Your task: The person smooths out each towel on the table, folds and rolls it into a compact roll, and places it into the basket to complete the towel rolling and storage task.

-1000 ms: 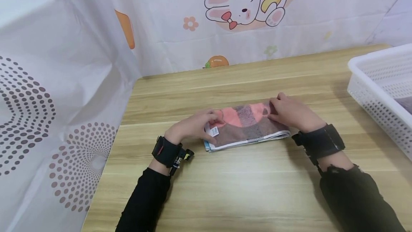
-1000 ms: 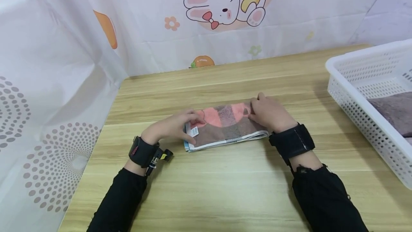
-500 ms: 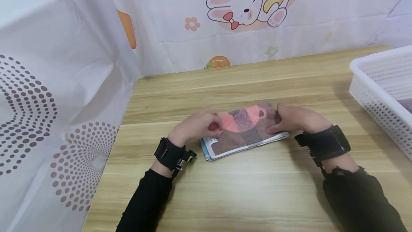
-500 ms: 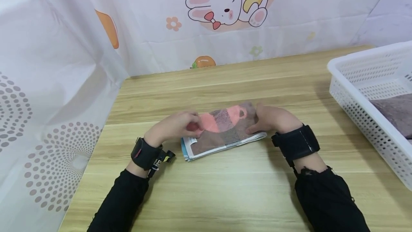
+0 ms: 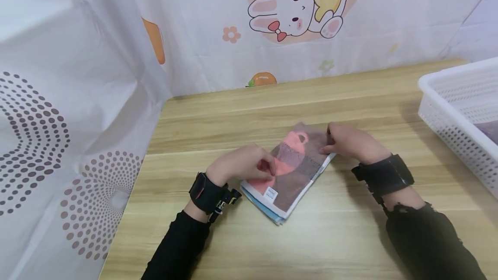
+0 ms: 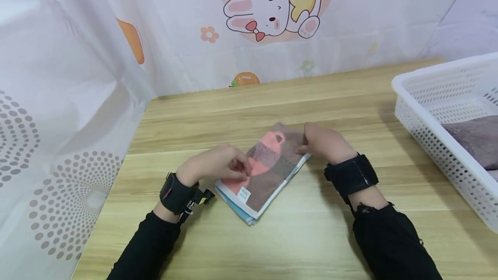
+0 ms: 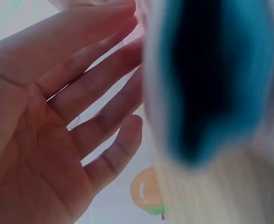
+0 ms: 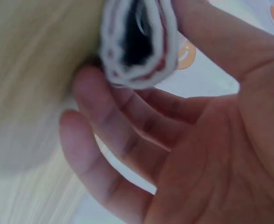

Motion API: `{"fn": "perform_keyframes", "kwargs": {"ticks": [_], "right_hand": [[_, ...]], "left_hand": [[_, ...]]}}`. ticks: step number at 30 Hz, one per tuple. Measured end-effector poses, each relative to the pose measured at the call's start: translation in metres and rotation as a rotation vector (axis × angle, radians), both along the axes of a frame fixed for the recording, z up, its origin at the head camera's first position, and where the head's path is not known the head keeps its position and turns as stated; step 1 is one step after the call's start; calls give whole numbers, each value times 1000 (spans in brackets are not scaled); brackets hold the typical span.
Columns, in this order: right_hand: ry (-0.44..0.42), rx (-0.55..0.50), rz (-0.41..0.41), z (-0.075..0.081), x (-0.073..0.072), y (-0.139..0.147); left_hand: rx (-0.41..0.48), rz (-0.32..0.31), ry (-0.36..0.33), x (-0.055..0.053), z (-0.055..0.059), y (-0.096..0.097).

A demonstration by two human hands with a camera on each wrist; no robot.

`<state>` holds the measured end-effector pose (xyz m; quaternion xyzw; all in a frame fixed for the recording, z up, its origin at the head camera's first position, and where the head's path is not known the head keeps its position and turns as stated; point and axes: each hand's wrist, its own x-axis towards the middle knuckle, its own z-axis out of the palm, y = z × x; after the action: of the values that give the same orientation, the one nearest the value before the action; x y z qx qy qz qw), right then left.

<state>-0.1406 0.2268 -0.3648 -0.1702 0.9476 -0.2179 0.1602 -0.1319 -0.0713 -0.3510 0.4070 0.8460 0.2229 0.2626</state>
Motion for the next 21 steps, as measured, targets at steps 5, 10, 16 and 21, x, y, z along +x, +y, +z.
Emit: {"fn": "perform_keyframes", "kwargs": {"ticks": [5,10,16,21], "right_hand": [[23,15,-22,-4,0,-5],[87,31,-18,-9,-2,-12],[166,-19,56,-15,-2,-24],[145,-71,87,-14,0,-30]], "left_hand": [[-7,-29,-36,5,0,5],[-5,-87,-98,10,-1,11],[17,-194,-226,17,0,19],[90,-164,-112,11,-2,18]]}}
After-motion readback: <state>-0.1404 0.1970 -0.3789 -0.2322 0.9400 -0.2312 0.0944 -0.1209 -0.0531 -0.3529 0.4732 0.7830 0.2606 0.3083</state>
